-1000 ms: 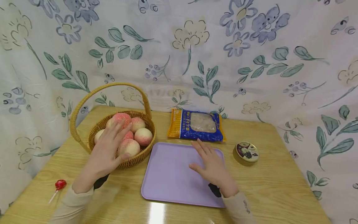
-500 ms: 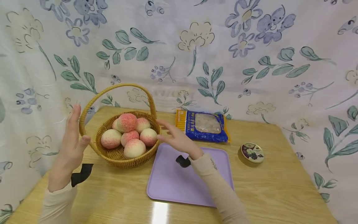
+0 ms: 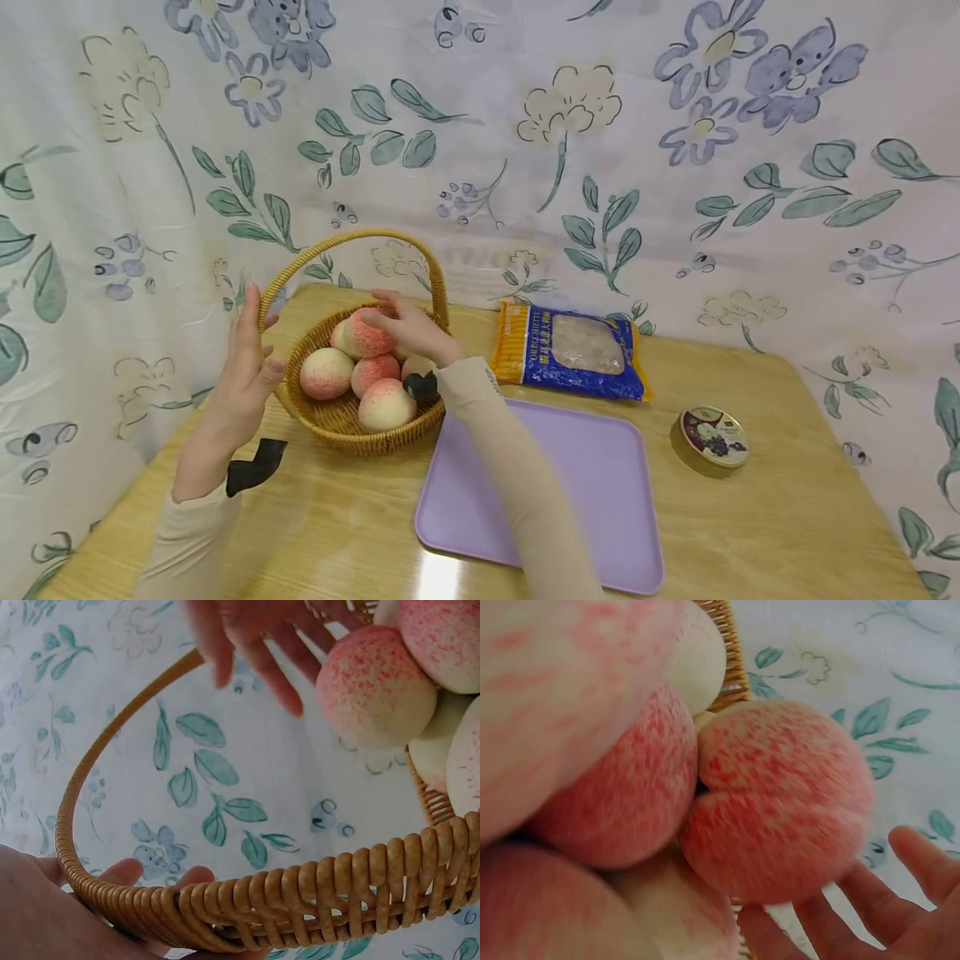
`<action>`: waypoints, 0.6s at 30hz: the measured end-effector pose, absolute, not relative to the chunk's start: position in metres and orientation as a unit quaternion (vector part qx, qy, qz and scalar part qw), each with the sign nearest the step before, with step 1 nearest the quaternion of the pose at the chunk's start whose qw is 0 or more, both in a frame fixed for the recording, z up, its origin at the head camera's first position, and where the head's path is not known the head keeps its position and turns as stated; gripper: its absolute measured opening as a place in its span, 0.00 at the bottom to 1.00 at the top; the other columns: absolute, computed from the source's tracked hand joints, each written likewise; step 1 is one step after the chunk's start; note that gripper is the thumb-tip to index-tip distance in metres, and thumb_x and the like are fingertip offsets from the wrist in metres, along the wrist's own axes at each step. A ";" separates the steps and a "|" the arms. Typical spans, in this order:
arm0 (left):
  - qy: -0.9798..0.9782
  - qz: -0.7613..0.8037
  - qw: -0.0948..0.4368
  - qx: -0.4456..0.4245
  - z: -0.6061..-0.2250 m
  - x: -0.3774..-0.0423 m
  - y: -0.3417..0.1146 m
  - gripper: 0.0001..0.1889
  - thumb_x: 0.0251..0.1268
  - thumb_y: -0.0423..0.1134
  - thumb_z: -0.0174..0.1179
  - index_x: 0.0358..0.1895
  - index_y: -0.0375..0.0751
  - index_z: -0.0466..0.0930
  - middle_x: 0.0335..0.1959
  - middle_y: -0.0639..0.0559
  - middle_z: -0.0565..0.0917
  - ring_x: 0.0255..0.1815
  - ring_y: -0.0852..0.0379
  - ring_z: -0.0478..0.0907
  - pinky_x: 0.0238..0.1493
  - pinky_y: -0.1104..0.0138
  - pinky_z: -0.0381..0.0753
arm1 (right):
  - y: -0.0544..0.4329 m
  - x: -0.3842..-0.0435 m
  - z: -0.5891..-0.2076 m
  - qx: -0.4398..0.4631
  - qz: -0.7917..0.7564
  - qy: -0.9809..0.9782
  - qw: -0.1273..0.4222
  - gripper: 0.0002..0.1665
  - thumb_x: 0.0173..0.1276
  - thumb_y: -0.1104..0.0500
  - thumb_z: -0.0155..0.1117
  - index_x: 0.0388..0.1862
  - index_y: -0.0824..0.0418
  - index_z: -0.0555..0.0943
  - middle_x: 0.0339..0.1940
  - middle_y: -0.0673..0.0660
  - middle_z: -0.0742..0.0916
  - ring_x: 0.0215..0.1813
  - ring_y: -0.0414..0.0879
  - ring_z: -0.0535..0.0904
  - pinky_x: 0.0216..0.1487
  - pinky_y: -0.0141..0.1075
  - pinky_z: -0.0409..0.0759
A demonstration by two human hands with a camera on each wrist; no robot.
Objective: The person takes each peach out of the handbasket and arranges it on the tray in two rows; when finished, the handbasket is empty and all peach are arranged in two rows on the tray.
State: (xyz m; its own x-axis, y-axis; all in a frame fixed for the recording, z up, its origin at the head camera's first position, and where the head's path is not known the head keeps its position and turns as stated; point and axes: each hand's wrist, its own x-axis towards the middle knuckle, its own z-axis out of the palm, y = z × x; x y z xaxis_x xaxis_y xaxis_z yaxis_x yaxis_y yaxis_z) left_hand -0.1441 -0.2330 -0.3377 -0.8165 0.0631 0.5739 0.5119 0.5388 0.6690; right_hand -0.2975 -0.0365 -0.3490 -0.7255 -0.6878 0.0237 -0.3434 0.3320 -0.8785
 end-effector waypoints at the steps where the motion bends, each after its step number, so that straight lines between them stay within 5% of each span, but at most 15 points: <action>1: -0.839 -0.452 0.248 -0.172 -0.338 -0.144 -0.233 0.45 0.71 0.64 0.43 0.79 0.48 0.30 0.77 0.35 0.44 0.71 0.32 0.52 0.63 0.36 0.53 | -0.043 -0.301 -0.351 -0.321 -0.472 0.800 0.182 0.35 0.77 0.48 0.49 0.78 0.54 0.54 0.77 0.59 0.63 0.76 0.54 0.59 0.74 0.49 0.61; 8: -0.845 -0.446 0.236 -0.177 -0.341 -0.143 -0.234 0.41 0.76 0.49 0.47 0.78 0.46 0.30 0.67 0.31 0.57 0.53 0.43 0.67 0.52 0.62 0.65 | -0.066 -0.306 -0.360 -0.302 -0.444 0.813 0.224 0.40 0.68 0.55 0.64 0.76 0.55 0.59 0.73 0.58 0.69 0.70 0.51 0.68 0.66 0.44 0.71; 12: -0.852 -0.423 0.249 -0.184 -0.342 -0.144 -0.237 0.42 0.76 0.50 0.47 0.78 0.45 0.29 0.72 0.34 0.50 0.50 0.49 0.67 0.48 0.72 0.65 | -0.069 -0.306 -0.359 -0.314 -0.448 0.802 0.240 0.44 0.63 0.60 0.68 0.75 0.54 0.60 0.68 0.58 0.73 0.64 0.49 0.73 0.58 0.40 0.76; 18: -0.838 -0.418 0.272 -0.220 -0.339 -0.148 -0.241 0.42 0.75 0.56 0.43 0.78 0.43 0.31 0.80 0.46 0.38 0.55 0.53 0.64 0.47 0.71 0.67 | -0.068 -0.310 -0.358 -0.325 -0.461 0.796 0.220 0.42 0.61 0.59 0.70 0.73 0.53 0.65 0.66 0.56 0.76 0.59 0.46 0.75 0.55 0.36 0.77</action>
State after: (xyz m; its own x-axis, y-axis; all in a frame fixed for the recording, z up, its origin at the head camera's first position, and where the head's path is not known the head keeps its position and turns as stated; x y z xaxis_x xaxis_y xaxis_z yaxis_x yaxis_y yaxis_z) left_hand -0.1484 -0.2406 -0.3390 -0.7550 0.1404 0.6405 0.5961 0.5539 0.5813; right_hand -0.3104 -0.0680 -0.3582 -0.6913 -0.7207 -0.0512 -0.3146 0.3640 -0.8767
